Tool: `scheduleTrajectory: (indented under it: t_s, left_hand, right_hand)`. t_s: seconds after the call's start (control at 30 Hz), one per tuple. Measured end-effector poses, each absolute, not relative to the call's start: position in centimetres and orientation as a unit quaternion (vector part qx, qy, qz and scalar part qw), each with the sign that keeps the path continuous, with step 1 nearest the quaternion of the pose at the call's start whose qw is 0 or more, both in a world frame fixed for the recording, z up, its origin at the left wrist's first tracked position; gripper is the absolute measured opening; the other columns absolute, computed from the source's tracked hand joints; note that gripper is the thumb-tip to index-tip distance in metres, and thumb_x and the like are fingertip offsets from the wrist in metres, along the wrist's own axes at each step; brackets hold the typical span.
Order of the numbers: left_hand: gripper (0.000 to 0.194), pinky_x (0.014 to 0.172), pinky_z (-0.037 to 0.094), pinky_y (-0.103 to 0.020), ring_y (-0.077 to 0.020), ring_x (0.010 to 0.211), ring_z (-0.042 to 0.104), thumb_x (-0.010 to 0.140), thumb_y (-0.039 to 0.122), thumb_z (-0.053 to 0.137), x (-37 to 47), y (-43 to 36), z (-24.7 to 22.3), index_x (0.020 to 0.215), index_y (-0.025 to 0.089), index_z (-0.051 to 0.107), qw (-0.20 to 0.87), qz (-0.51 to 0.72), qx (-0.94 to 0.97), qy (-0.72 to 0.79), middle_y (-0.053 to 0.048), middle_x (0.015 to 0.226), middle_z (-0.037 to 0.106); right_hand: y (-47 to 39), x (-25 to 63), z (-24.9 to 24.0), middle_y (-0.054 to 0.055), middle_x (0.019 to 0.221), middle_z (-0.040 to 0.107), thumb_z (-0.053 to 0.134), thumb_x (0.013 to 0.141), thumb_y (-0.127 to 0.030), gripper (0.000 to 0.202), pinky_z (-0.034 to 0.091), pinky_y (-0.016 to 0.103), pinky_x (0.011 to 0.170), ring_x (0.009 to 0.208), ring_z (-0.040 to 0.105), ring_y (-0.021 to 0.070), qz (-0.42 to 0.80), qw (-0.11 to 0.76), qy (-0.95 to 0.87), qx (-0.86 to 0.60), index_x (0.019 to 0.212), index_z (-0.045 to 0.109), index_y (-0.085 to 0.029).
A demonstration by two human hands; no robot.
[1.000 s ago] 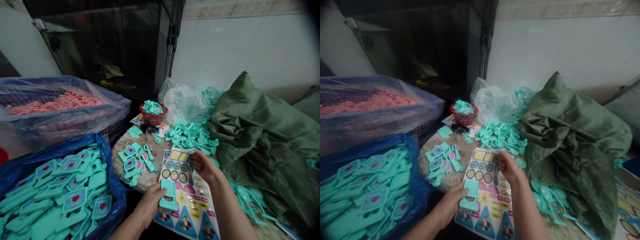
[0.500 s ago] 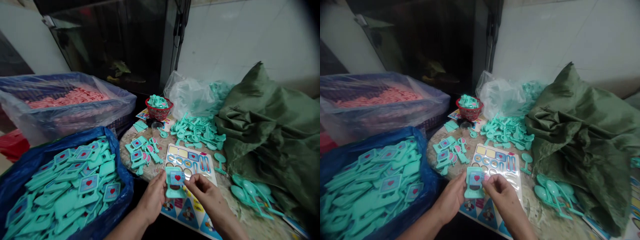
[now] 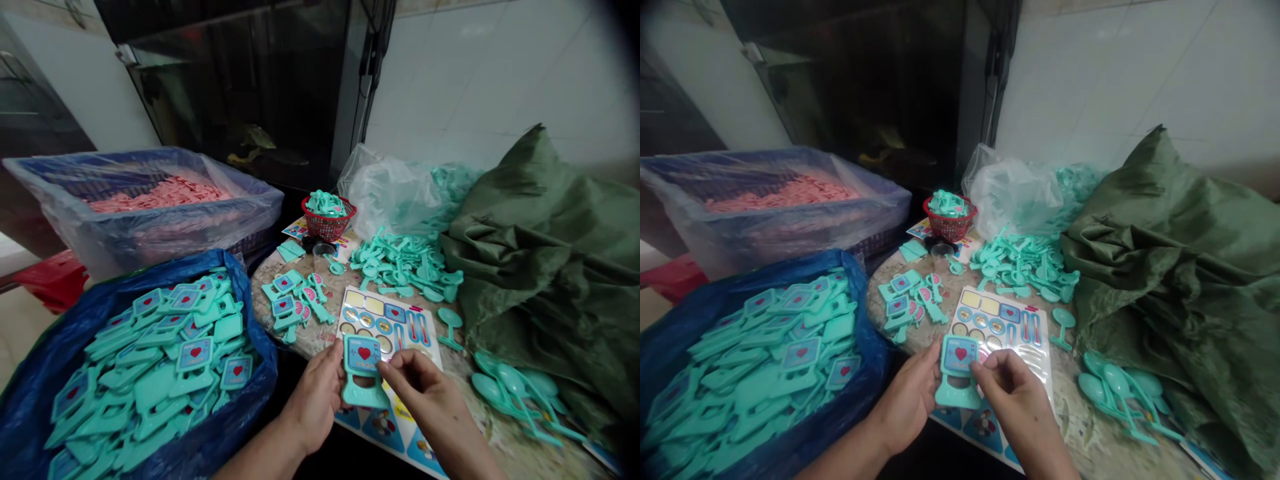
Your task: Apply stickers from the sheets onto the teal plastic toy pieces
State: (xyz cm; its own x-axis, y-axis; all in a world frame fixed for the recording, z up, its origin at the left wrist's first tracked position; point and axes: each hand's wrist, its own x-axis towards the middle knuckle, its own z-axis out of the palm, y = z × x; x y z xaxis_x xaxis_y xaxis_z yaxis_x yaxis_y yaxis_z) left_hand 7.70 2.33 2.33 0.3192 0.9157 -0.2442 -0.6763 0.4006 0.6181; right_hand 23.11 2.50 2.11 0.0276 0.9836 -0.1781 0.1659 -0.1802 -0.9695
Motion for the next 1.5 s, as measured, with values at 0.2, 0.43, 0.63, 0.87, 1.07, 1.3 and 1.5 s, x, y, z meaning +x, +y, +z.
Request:
scheduleTrajectory:
  t_s: [0.2,0.43,0.63,0.87,1.07,1.3,1.5]
  left_hand:
    - [0.034,0.074,0.05,-0.034,-0.0212,0.081,0.067,0.089,0.038,0.045,7.6,2.1,2.3,0.104,0.013,0.062,0.785,0.504,0.215,0.291,-0.011,0.088,0.071]
    - [0.033,0.076,0.05,-0.033,-0.0208,0.081,0.067,0.089,0.037,0.046,7.5,2.3,2.3,0.102,0.012,0.062,0.786,0.508,0.21,0.283,-0.012,0.092,0.07]
    - [0.035,0.075,0.05,-0.034,-0.0221,0.082,0.067,0.088,0.039,0.046,7.5,2.2,2.2,0.105,0.012,0.062,0.784,0.504,0.21,0.296,-0.012,0.092,0.07]
    - [0.037,0.075,0.049,-0.033,-0.021,0.079,0.067,0.087,0.041,0.048,7.4,2.3,2.3,0.106,0.013,0.062,0.783,0.494,0.215,0.311,-0.011,0.09,0.07]
    - [0.032,0.071,0.048,-0.03,-0.019,0.077,0.065,0.082,0.037,0.057,7.4,2.1,2.4,0.105,0.015,0.063,0.761,0.484,0.25,0.352,-0.007,0.085,0.07]
    - [0.031,0.075,0.046,-0.031,-0.0187,0.078,0.062,0.083,0.036,0.055,7.3,2.4,2.9,0.104,0.015,0.063,0.691,0.51,0.319,0.401,-0.004,0.085,0.069]
    - [0.025,0.073,0.044,-0.028,-0.0186,0.078,0.058,0.081,0.036,0.054,6.2,2.0,3.2,0.091,0.016,0.065,0.616,0.497,0.381,0.478,-0.003,0.081,0.066]
  right_hand:
    - [2.3,22.9,2.4,-0.004,0.065,0.05,0.066,0.069,-0.051,0.035,0.036,0.021,0.052,0.06,0.045,0.0101,0.492,0.419,-0.489,-0.586,0.073,0.05,-0.02]
    - [2.2,22.8,2.2,-0.004,0.063,0.05,0.067,0.069,-0.05,0.035,0.035,0.02,0.049,0.058,0.046,0.0099,0.513,0.408,-0.476,-0.587,0.074,0.048,-0.021]
    - [2.2,23.0,2.2,-0.005,0.063,0.049,0.066,0.07,-0.05,0.034,0.035,0.02,0.05,0.058,0.045,0.0093,0.502,0.408,-0.484,-0.59,0.074,0.049,-0.021]
    - [2.3,23.0,2.2,-0.004,0.063,0.049,0.065,0.07,-0.05,0.034,0.034,0.02,0.049,0.057,0.045,0.0099,0.501,0.403,-0.487,-0.591,0.074,0.05,-0.021]
    - [2.2,22.7,1.8,-0.005,0.056,0.048,0.066,0.069,-0.05,0.033,0.035,0.022,0.047,0.051,0.044,0.0103,0.5,0.412,-0.491,-0.582,0.073,0.05,-0.022]
    - [1.5,23.8,2.2,0.001,0.07,0.062,0.057,0.074,-0.054,0.028,0.04,0.027,0.052,0.058,0.055,0.0163,0.26,0.262,-0.654,-0.66,0.078,0.058,-0.026]
    - [1.5,24.8,2.0,0.005,0.087,0.066,0.061,0.068,-0.055,0.043,0.053,0.028,0.062,0.077,0.063,0.0222,0.333,0.341,-0.603,-0.64,0.097,0.053,-0.025]
